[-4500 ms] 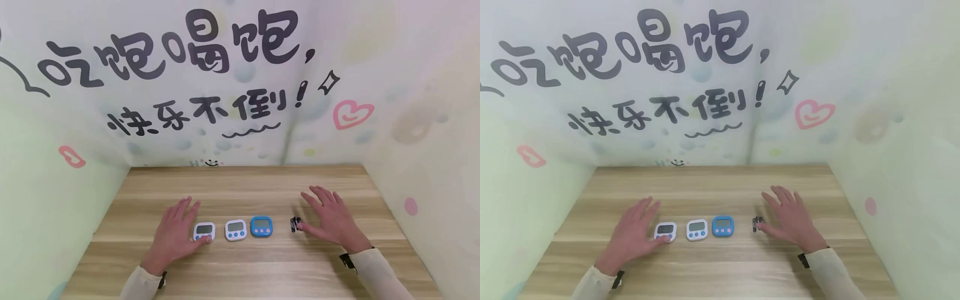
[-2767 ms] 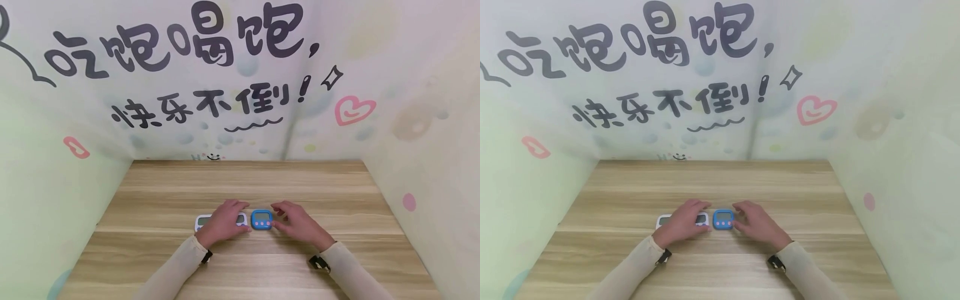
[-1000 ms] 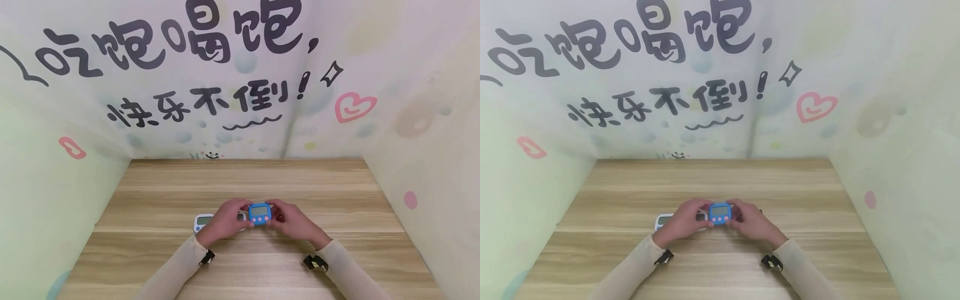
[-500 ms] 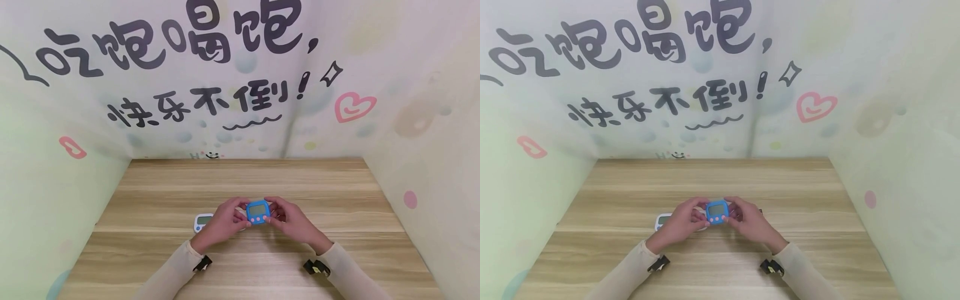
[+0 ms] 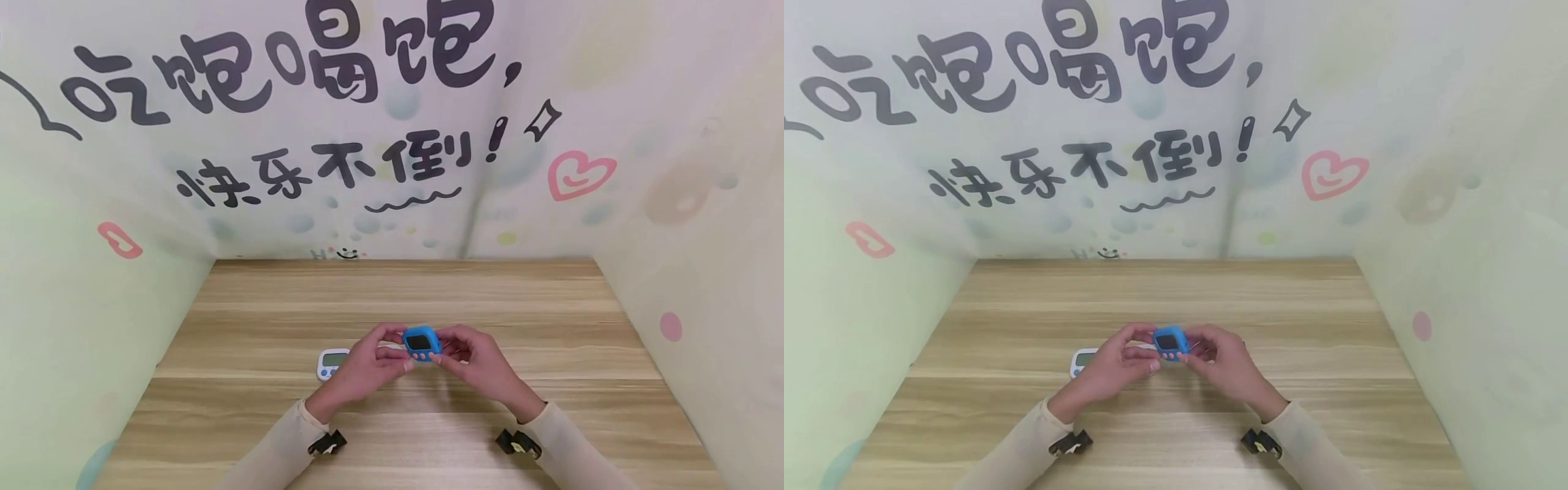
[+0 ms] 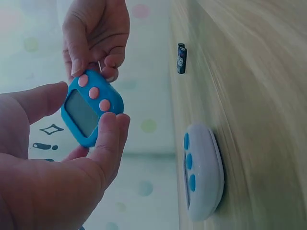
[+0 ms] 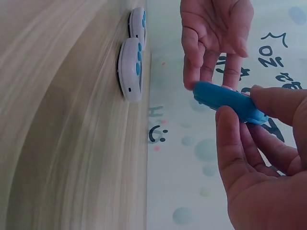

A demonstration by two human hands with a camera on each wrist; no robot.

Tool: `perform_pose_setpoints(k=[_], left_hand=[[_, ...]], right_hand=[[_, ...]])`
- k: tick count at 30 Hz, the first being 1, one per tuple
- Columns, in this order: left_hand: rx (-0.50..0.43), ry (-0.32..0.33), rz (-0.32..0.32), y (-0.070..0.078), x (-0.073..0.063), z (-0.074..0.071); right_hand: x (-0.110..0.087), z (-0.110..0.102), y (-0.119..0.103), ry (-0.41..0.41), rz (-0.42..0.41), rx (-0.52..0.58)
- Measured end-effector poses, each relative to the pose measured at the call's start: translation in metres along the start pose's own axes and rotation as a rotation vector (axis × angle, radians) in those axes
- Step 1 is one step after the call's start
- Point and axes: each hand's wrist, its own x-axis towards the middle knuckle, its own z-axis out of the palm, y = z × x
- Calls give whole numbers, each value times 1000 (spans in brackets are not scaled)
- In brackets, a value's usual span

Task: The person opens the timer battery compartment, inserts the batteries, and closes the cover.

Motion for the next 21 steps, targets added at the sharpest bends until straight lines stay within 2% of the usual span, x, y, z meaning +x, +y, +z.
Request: perform_pose_setpoints(k=[4, 10, 21], left_hand=[[-60, 3, -7, -1, 0, 2], [-154, -11, 1, -1, 2, 5], [-330, 2, -20, 3, -1, 11]], right_hand=[[-2, -1, 1, -18, -18, 36], [-3, 2, 3, -28, -97, 71], [-9, 11, 1, 4, -202, -89]])
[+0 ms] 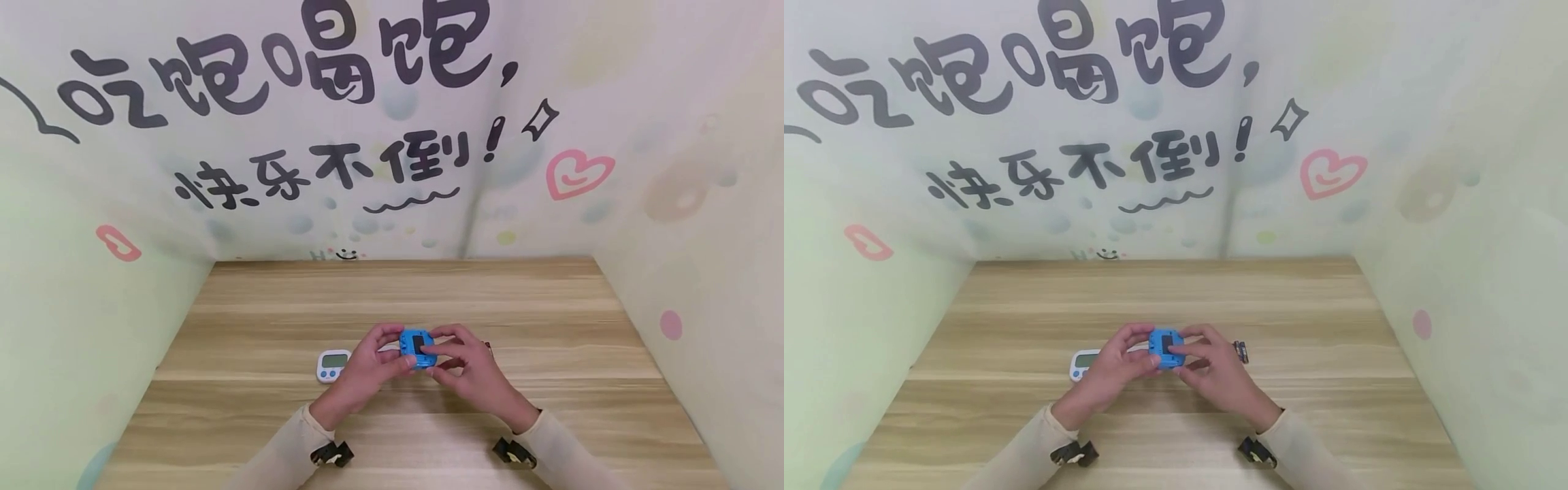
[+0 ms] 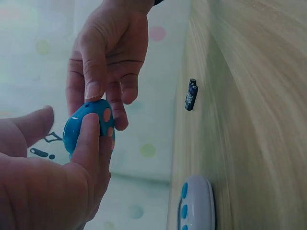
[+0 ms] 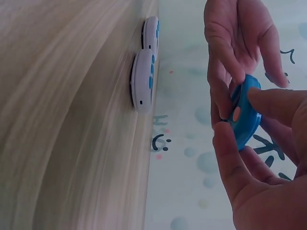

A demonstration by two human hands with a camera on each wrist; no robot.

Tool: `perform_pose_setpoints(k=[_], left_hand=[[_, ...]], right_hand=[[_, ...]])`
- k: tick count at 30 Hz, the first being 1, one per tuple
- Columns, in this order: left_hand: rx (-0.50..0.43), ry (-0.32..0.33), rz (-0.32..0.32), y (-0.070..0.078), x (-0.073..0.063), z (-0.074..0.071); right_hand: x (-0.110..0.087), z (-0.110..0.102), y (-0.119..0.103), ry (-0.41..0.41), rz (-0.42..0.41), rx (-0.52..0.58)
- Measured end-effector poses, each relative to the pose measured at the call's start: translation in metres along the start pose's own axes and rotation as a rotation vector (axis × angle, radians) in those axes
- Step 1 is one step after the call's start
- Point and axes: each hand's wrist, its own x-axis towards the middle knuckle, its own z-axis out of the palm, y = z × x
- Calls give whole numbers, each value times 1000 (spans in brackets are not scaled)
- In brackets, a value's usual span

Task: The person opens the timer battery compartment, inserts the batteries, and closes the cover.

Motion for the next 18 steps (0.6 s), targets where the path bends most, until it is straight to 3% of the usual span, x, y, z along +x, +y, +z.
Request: perform_pose_setpoints(k=[4, 10, 18], left_hand=[[2, 25, -6, -4, 0, 1], [83, 73, -13, -10, -1, 1], [119, 70, -21, -11, -1, 4]], right_hand=[[-1, 3, -1, 7, 21, 7], [0, 4, 2, 5, 168, 117], [0, 5, 10, -56, 307, 258]])
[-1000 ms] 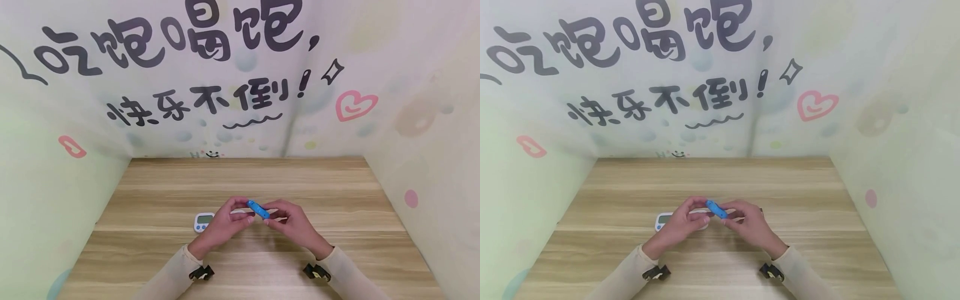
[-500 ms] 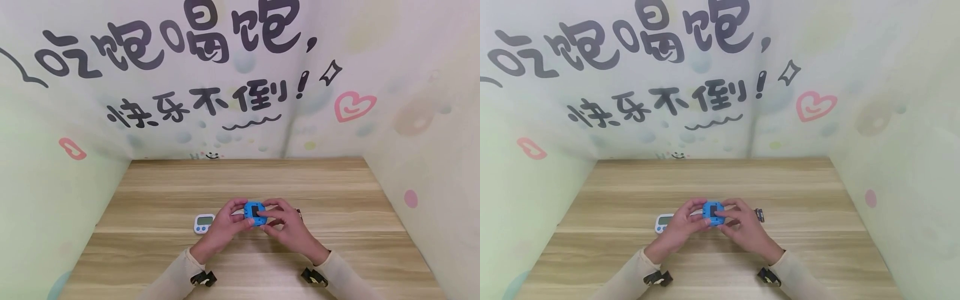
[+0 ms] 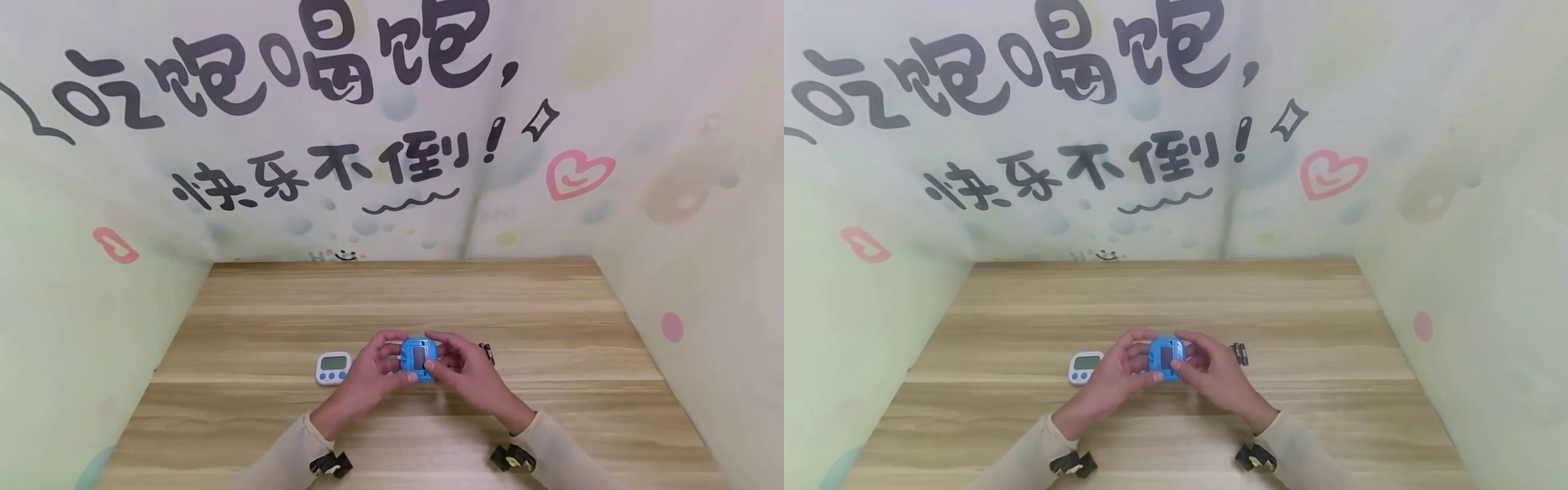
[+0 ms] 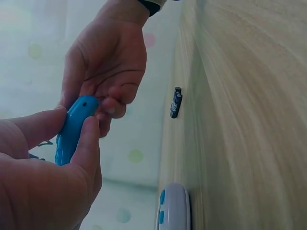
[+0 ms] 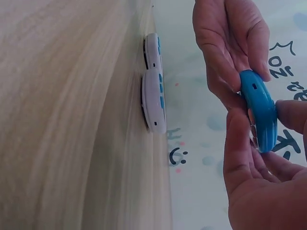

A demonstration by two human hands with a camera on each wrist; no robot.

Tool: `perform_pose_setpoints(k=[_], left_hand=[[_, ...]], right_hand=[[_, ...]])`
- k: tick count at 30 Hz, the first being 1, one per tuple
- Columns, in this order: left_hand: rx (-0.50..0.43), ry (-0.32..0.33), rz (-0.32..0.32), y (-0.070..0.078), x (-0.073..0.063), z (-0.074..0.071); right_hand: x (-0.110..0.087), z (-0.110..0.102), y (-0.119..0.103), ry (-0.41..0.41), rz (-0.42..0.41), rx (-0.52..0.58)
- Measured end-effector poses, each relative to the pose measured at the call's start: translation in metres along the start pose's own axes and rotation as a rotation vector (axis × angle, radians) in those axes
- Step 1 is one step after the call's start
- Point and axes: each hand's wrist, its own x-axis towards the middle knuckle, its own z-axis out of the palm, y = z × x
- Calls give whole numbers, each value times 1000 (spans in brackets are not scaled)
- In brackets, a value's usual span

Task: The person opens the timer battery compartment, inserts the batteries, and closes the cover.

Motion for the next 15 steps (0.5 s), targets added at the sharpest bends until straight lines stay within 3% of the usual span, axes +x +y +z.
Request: perform_pose_setpoints(k=[6, 15], left_hand=[[31, -36, 19, -3, -3, 1], [-5, -66, 7, -8, -3, 2]], right_hand=[[-2, 1, 0, -30, 72, 83], [-5, 1, 0, -59, 90, 131]])
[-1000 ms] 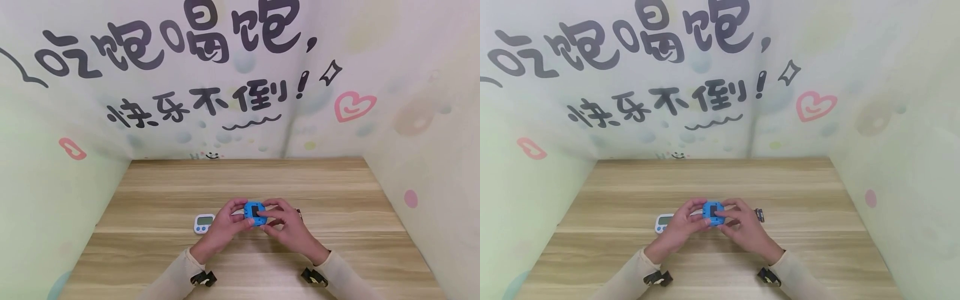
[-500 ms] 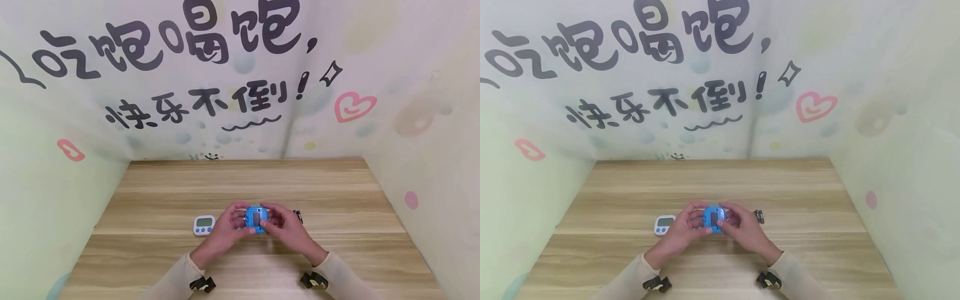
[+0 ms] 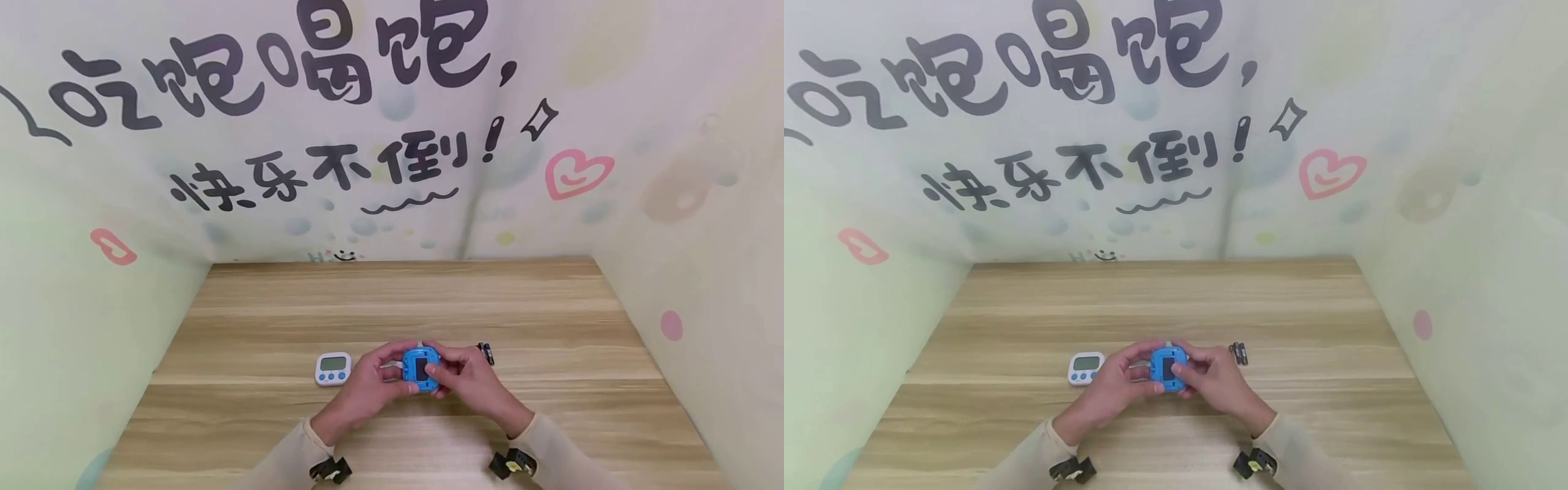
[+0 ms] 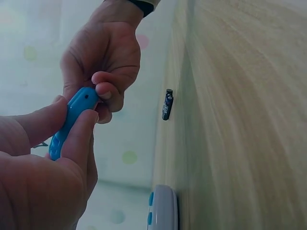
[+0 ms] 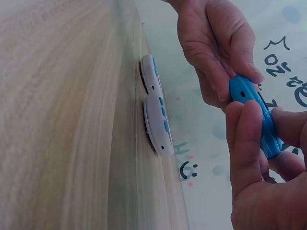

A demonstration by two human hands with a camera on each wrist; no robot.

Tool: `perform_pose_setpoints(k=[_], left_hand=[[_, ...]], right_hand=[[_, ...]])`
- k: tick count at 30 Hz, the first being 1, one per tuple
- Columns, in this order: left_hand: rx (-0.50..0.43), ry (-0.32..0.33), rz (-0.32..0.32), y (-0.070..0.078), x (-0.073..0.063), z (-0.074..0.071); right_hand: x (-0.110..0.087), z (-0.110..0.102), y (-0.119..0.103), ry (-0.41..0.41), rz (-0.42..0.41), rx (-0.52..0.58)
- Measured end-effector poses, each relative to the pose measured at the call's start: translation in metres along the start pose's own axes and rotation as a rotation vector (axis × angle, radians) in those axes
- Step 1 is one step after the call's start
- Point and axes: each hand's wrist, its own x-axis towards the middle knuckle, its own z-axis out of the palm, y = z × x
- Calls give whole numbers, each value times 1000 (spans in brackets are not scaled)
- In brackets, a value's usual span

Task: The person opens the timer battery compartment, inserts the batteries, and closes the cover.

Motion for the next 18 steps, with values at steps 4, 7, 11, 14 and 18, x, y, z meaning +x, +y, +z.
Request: perform_pose_setpoints(k=[4, 7, 11, 14, 18], left_hand=[[-9, -1, -7, -3, -1, 0], [2, 10, -10, -4, -2, 0], [12, 24, -3, -5, -4, 0], [13, 30, 3, -6, -5, 0], [9, 34, 7, -6, -5, 0]], right_hand=[[-1, 2, 2, 1, -17, -5], [-1, 4, 3, 7, -25, -4], [-1, 7, 2, 3, -25, 19], [-1, 9, 0, -4, -21, 29], [-1, 9, -1, -11, -10, 33]])
